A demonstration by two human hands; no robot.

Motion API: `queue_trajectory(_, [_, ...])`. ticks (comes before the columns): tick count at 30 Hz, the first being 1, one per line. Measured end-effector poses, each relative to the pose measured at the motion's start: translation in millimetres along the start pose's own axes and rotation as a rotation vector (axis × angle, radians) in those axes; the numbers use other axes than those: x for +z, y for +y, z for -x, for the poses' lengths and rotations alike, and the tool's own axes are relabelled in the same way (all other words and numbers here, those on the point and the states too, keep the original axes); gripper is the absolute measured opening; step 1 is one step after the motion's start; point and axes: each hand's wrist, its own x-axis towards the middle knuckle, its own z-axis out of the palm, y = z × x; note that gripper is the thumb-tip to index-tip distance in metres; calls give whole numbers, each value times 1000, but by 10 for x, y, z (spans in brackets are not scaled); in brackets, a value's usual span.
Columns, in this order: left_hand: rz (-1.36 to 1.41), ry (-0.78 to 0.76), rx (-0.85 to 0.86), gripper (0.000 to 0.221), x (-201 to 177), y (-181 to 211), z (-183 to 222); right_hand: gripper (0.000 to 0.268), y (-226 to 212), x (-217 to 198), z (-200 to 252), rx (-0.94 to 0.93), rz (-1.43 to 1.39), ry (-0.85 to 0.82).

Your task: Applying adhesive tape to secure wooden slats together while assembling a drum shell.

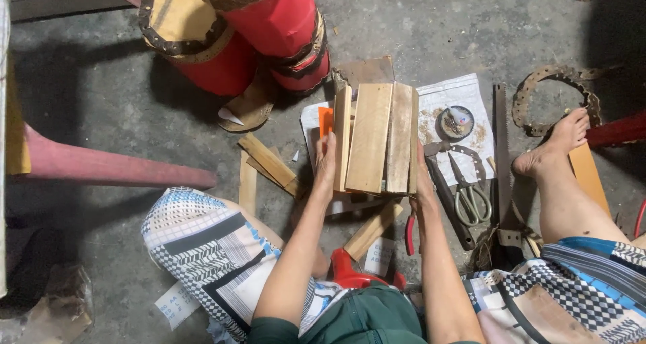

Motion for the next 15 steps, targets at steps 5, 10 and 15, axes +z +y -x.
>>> queue_trajectory(5, [-35,-13,-73,111,-11,141,47,59,87,-48,-82,-55,-19,-25])
queue_trajectory(10, [26,21,-71,105,-102,-260,-453,68,196,-110,-193,-91,14,-5])
queue_trajectory(15, [220,-13,-170,98,-168,-442,-747,50,-28,49,-38,-59,34,99])
